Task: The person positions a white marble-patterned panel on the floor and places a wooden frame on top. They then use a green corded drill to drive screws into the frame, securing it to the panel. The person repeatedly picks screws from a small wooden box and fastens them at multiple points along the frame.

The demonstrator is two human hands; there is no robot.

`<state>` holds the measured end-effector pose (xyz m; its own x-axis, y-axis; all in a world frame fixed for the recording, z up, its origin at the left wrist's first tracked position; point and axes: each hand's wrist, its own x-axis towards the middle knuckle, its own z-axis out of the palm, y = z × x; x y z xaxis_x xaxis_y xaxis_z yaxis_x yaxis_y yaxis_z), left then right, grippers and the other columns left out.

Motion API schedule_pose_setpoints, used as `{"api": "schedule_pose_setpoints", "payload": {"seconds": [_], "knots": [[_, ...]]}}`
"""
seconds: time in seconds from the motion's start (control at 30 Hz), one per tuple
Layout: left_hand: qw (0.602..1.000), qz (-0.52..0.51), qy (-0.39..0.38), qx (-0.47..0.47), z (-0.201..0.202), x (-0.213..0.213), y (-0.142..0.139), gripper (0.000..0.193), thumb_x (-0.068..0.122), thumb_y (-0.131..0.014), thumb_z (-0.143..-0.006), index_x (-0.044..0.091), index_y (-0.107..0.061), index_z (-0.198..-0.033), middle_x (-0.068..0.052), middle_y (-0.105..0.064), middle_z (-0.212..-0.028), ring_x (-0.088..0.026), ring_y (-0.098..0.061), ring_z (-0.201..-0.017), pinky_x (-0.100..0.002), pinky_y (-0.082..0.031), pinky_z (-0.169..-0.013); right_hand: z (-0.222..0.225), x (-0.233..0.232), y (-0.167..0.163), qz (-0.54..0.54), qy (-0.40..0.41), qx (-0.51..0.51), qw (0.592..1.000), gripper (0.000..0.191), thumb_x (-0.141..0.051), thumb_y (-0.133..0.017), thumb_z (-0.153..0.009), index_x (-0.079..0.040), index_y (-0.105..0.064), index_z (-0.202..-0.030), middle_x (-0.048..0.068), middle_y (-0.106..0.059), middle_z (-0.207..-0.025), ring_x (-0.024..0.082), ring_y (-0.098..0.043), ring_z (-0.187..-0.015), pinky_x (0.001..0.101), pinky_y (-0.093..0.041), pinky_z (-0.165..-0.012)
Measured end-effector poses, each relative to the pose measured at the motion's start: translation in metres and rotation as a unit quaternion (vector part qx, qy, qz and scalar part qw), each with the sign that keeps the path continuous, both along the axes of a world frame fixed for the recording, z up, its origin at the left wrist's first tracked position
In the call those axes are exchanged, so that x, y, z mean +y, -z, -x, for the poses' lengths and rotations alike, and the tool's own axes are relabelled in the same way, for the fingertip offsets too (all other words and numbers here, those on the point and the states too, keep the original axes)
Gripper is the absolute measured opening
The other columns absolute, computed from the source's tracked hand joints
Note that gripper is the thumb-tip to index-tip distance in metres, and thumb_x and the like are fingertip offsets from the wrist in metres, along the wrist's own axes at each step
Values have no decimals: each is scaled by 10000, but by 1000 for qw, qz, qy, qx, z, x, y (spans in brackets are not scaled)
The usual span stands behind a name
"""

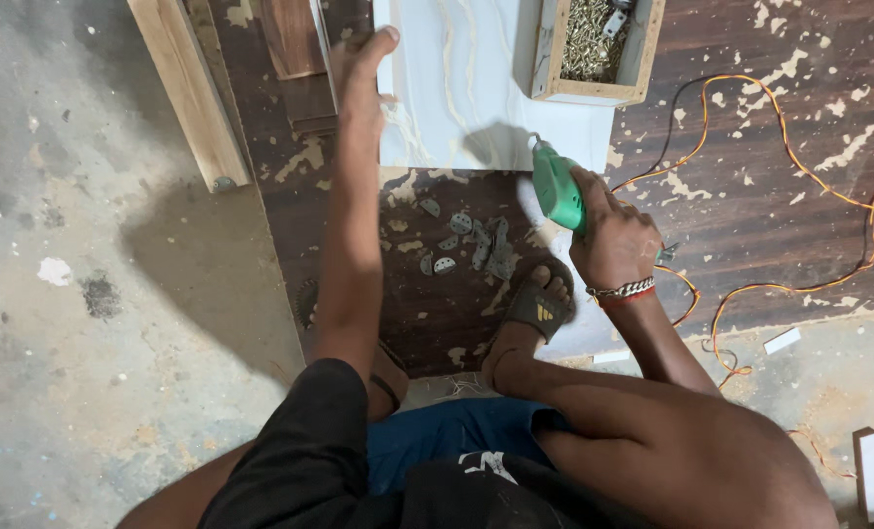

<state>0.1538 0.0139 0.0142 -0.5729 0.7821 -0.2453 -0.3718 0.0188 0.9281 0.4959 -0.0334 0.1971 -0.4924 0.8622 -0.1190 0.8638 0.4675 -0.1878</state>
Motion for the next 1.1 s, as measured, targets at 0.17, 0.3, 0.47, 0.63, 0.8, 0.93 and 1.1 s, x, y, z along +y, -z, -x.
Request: {"api": "schedule_pose_setpoints", "payload": {"seconds": [0.17,0.3,0.47,0.63,0.8,0.93,1.1], "knots": [[925,-92,66,-362,-73,7,12,799,506,-671,-792,-93,-556,-1308,-230,-734,-996,-158,-650,-628,-261,-474,-425,3,-2,-5,-6,-8,5,1000,656,-19,-633,-775,-186,-589,-1408,127,-744,-1179,386,-717,-824,474,-572,-752],[907,-63,116,-400,-96,-8,26,743,595,-594,-848,-28,-569,-1250,-173,-744,-975,-119,-422,-398,-281,-352,-334,3,-2,-7,4,4,-7,1000,657,-10,-633,-788,-194,-586,-1416,122,-748,-1158,392,-713,-811,477,-569,-742],[953,191,183,147,-103,-14,52,774,634,-631,-1085,-42,-509,-727,-54,-416,-629,-137,-372,-510,-373,-311,-522,1,-2,-6,-1,-7,9,1000,678,7,-622,-759,-174,-591,-1412,107,-735,-1198,386,-712,-829,465,-569,-765],[852,242,358,296,-107,-14,52,725,581,-406,-1061,47,-511,-581,-87,-468,-513,-230,-499,-470,-473,-455,-580,2,-3,-3,-14,-22,-3,1000,691,22,-628,-747,-160,-595,-1413,94,-729,-1234,377,-713,-858,456,-570,-791],[759,276,392,440,-108,-14,29,640,519,-387,-1072,54,-707,-771,-165,-659,-754,-352,-661,-739,-522,-515,-725,-1,-3,-1,-19,-27,6,999,711,14,-634,-716,-149,-596,-1407,108,-725,-1245,378,-711,-837,454,-571,-787],[728,347,407,429,-103,-16,15,619,518,-391,-1062,50,-730,-841,-163,-719,-808,-327,-715,-793,-500,-516,-758,-3,-4,0,-13,-23,6,1000,725,13,-640,-722,-171,-591,-1422,100,-733,-1239,383,-712,-831,462,-577,-787],[786,340,344,385,-85,-20,28,511,481,-553,-991,44,-668,-754,-94,-606,-669,-258,-609,-660,-451,-489,-645,-4,-4,2,28,10,-25,999,704,-46,-685,-749,-168,-576,-1434,182,-752,-1008,410,-713,-734,506,-566,-653]]}}
